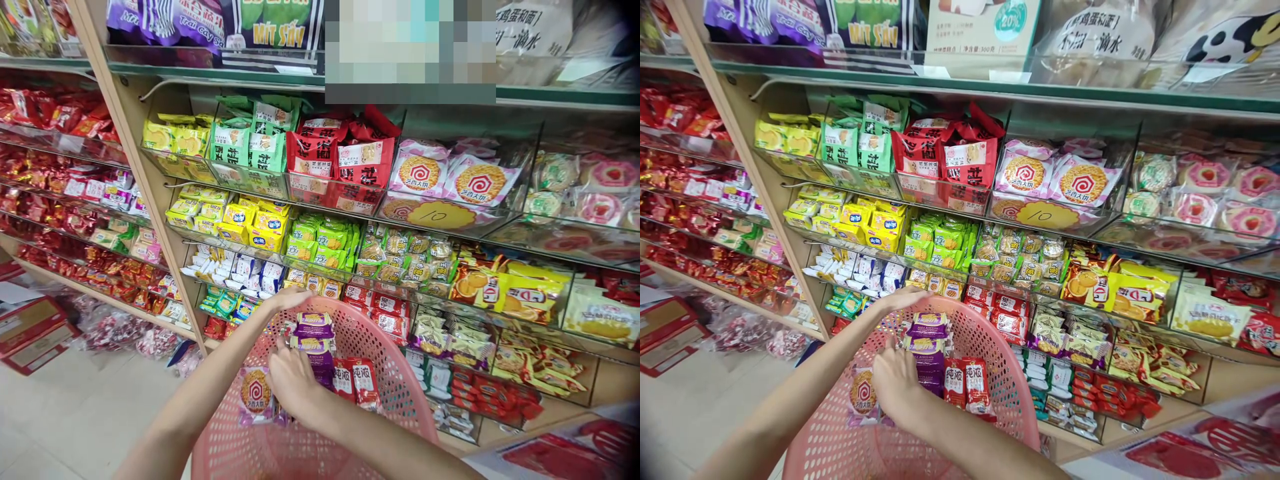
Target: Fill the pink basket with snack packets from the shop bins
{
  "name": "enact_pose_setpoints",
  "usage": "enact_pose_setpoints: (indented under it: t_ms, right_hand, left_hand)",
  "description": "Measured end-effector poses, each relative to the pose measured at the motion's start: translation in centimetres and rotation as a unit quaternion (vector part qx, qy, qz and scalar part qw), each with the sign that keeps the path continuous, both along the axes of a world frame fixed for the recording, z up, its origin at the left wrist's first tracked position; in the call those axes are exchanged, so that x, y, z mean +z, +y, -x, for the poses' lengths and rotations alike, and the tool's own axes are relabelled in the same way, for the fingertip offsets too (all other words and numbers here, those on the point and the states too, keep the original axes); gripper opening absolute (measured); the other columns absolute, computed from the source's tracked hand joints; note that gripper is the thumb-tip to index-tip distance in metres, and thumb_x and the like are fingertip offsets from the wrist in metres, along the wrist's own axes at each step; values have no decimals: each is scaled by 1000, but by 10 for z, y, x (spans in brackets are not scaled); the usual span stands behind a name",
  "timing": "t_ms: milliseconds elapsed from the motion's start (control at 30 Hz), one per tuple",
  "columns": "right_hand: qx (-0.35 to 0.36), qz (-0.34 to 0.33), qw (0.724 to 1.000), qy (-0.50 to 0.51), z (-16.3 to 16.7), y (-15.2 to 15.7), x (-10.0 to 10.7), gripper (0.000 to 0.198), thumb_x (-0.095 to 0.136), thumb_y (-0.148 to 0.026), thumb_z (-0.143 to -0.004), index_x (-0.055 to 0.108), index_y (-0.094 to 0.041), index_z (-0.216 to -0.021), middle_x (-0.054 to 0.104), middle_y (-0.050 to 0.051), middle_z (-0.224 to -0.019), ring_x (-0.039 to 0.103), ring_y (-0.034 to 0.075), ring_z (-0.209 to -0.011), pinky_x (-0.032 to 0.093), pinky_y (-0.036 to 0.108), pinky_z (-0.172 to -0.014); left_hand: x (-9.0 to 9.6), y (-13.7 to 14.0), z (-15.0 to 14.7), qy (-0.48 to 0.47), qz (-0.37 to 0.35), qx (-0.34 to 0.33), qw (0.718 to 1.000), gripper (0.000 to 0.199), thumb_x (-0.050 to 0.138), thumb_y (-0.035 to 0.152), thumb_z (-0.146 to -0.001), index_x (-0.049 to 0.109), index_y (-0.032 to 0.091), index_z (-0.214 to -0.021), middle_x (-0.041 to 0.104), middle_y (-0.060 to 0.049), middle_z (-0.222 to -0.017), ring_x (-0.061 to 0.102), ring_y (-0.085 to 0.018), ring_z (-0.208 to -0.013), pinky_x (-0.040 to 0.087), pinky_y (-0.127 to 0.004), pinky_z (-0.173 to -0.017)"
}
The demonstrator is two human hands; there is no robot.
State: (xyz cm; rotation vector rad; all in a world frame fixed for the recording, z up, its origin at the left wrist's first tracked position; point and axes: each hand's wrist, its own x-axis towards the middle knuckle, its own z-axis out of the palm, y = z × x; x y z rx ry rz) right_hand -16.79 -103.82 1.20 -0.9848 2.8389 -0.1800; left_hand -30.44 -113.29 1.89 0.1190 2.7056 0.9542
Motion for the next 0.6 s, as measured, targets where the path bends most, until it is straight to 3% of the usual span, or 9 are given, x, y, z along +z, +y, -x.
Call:
enact_pose_setpoints:
  t_ms: [233,367,467,600]
  right_hand:
    - [11,-71,994,77,-7,-13,-21,25,45,-3,-81,67,-13,-88,60,14,-105,64,22,-77,50,32,-58]
    - [20,-50,994,95,-13,-12,-19,20,49,-5,-79,66,-12,-89,60,15,-100,63,23,-77,51,34,-57]
    - [24,4,992,124,-11,5,10,19,50,-12,-80,63,-10,-93,59,15,-94,63,21,-68,50,33,-51]
    - [-37,50,978,197,11,51,89,26,42,-27,-86,61,-13,-97,60,13,-94,61,20,-60,47,34,-50]
  left_hand:
    - [1,0,-1,1,-3,-3,1000,73,36,73,-71,64,19,-112,59,-9,-125,53,-29,-112,38,-34,-93]
    - [2,-1,-2,8,-4,-11,1000,71,34,70,-73,65,18,-109,63,-9,-118,54,-29,-107,39,-35,-90]
    - [2,-2,-1,20,-9,-25,999,73,32,71,-73,67,15,-103,68,-8,-107,56,-29,-102,41,-34,-87]
    - [-3,-6,6,30,-22,-49,998,70,31,68,-75,68,15,-101,69,-8,-106,58,-29,-99,42,-34,-86]
